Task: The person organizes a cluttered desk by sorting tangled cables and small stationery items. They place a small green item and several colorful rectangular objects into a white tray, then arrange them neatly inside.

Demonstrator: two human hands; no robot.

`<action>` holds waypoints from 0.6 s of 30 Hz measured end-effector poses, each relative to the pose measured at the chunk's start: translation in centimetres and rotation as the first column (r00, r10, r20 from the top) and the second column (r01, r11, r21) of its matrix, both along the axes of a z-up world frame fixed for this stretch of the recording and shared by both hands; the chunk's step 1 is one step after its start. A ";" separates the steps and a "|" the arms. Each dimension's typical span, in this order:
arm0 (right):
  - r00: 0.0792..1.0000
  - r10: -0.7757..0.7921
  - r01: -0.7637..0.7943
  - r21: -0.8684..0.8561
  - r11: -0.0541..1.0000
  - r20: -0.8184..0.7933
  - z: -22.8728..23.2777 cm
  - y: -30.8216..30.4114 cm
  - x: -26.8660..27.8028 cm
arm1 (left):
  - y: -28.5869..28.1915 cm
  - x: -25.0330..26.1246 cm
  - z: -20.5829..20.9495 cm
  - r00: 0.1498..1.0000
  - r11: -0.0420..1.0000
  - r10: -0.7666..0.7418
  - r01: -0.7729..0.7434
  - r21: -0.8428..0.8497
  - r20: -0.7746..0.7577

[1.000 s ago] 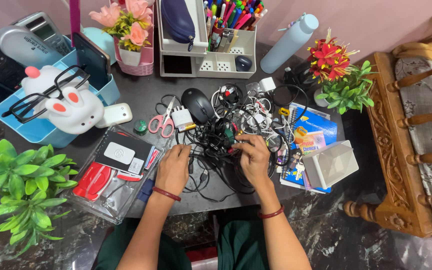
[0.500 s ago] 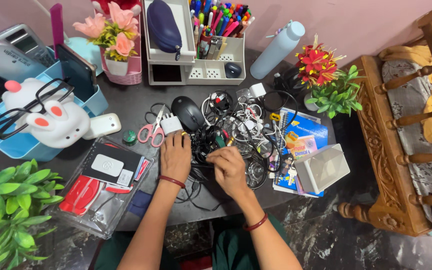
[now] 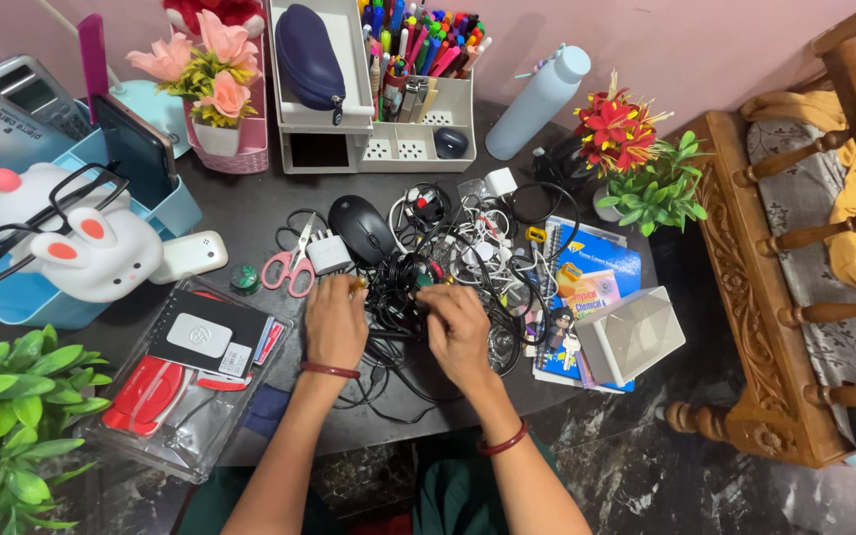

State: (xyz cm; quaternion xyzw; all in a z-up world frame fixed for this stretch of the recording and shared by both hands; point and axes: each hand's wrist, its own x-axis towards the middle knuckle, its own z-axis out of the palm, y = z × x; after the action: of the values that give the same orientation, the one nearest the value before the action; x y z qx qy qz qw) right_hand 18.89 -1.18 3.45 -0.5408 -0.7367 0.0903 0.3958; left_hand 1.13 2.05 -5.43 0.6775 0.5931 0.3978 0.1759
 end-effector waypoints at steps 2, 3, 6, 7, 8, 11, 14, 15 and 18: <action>0.999 -0.032 0.031 0.038 0.999 0.036 0.1 0.5 -0.7 | -0.2 0.6 -0.5 0.822 0.968 0.009 0.135 -0.210 0.570; 0.997 -0.049 0.046 0.056 0.997 0.053 0.3 0.7 -1.2 | -0.3 0.8 -0.7 0.617 0.931 0.067 0.244 -0.272 0.784; 0.974 0.007 -0.023 0.065 0.998 0.228 0.9 1.4 -2.0 | -0.3 0.0 -0.9 0.220 0.849 0.301 0.381 -0.366 0.928; 0.960 0.022 -0.033 0.035 0.999 0.281 0.9 1.7 -2.1 | -0.3 -0.4 -0.9 0.209 0.841 0.336 0.372 -0.393 0.918; 0.942 0.037 -0.041 0.005 0.999 0.332 0.8 1.9 -2.1 | -0.4 -0.9 -1.0 0.197 0.832 0.371 0.363 -0.419 0.908; 0.922 0.035 -0.026 -0.028 0.999 0.385 -0.4 2.4 -2.2 | 0.4 -1.6 -1.8 0.255 0.860 0.325 0.322 -0.397 0.911; 0.924 -0.006 0.008 -0.004 1.000 0.382 -1.4 2.4 -2.1 | 0.1 -1.5 -2.0 0.539 0.912 0.195 0.207 -0.353 0.819; 0.926 -0.022 0.021 0.007 1.000 0.376 -1.6 2.4 -2.1 | -0.1 -1.5 -1.6 0.653 0.929 0.156 0.159 -0.335 0.741; 0.924 -0.039 0.019 0.056 0.998 0.381 -1.4 2.9 -2.0 | -0.9 -2.0 -0.1 0.980 0.956 0.079 -0.022 -0.292 0.185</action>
State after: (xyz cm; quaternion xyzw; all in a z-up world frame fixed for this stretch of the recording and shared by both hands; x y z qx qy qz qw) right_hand 16.85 1.70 2.03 -0.5487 -0.7935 -0.0416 0.2601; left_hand -0.83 1.11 -5.50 0.5869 0.6420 0.3756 0.3197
